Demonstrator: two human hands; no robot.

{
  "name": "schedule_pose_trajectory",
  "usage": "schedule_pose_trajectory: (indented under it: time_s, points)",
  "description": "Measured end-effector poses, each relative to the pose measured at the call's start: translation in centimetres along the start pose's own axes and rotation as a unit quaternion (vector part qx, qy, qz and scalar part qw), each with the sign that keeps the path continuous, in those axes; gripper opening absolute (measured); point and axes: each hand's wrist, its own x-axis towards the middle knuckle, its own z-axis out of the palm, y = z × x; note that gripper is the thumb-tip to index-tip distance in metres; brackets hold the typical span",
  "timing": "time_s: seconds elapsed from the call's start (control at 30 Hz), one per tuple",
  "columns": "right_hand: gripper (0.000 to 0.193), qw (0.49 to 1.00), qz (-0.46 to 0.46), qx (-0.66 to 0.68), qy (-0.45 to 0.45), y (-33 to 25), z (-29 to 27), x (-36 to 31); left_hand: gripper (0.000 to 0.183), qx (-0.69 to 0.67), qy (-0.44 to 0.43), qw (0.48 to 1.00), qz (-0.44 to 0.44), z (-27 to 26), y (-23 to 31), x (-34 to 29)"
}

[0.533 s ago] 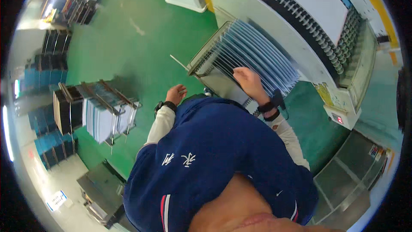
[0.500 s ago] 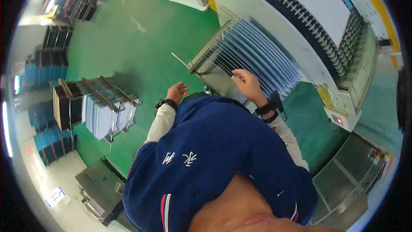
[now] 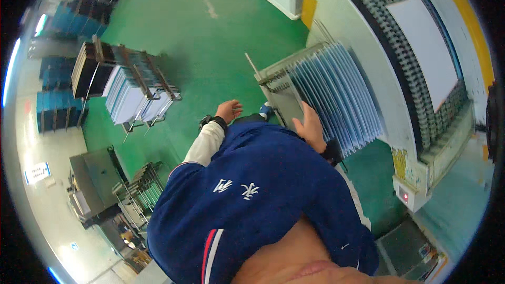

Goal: Feeding large sheets of material into a processing machine and organizing them on a rack.

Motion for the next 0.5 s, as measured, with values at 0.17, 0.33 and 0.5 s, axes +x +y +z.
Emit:
schedule_pose_trajectory:
  time_s: [0.17,0.33,0.5]
  points:
    - [0.070,0.997,0.076,0.015,-0.014,1.2,1.4,-0.1,0.025,0.034,-0.039,0.999,0.012,-0.3,-0.8,1.9]
    - [0.054,0.983,0.176,-0.029,-0.033,2.9,3.4,0.2,0.020,0.041,-0.043,0.998,0.013,1.1,0.8,3.0]
    - [0.034,0.962,0.217,-0.154,-0.067,1.8,3.2,1.4,0.022,-0.022,-0.021,0.999,0.021,-0.3,0.5,5.1]
